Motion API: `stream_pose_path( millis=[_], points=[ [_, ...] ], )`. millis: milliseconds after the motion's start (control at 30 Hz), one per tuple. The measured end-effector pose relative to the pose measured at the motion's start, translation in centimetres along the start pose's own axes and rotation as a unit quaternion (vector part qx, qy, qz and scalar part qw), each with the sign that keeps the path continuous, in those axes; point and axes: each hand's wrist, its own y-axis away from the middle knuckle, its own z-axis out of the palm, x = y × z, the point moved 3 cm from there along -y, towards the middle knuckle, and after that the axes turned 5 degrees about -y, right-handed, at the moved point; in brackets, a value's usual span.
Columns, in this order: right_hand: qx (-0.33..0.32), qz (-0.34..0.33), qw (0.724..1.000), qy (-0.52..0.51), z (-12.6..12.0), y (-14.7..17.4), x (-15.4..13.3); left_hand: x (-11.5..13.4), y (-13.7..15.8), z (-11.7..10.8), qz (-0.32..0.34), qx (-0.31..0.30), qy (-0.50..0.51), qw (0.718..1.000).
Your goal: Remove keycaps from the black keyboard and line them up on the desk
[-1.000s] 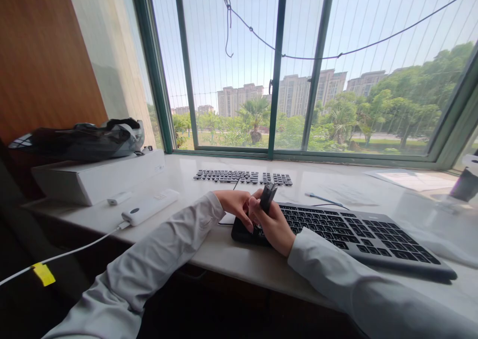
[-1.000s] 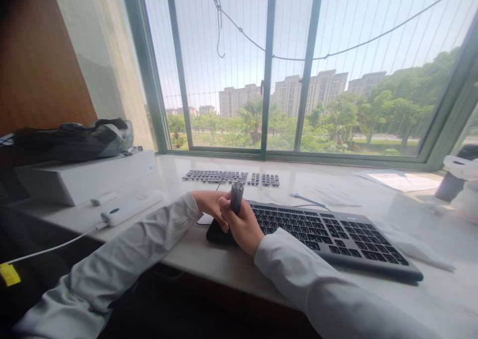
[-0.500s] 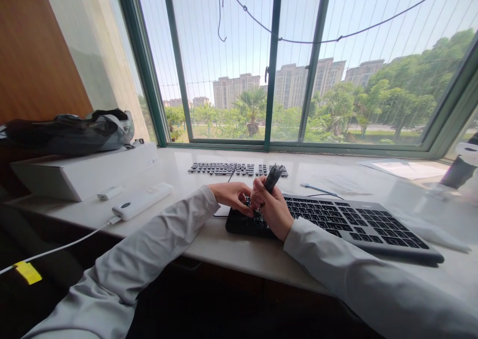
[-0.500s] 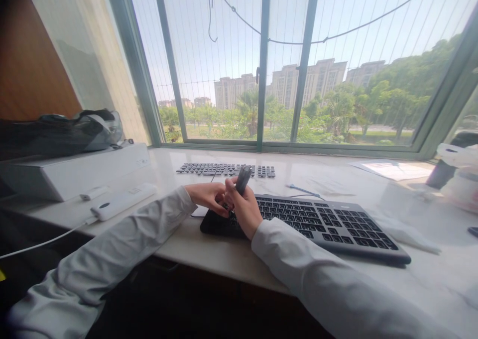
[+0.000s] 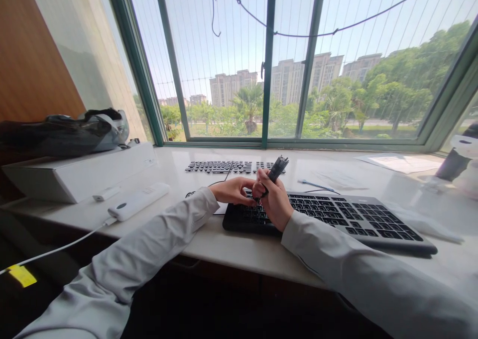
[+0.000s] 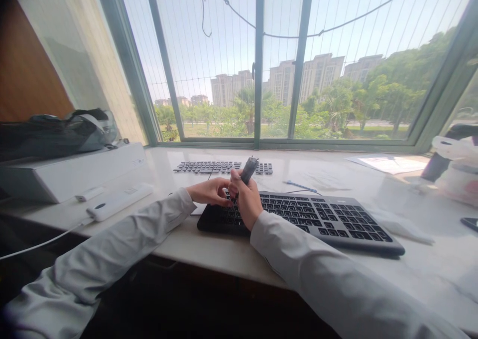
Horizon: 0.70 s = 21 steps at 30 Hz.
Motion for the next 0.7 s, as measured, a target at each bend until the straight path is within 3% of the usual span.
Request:
stream_pose_path(
  millis=[400, 700],
  points=[
    [-0.003, 0.013, 0.996, -0.083, 0.58, -0.02, -0.98, 0.22, 0.18, -0.5, -0.035, -0.006, 0.005, 0.999],
    [-0.003, 0.016, 0.996, -0.093, 0.43, -0.1, -0.98, 0.0, 0.03, -0.49, -0.024, -0.007, -0.002, 1.0]
  ],
)
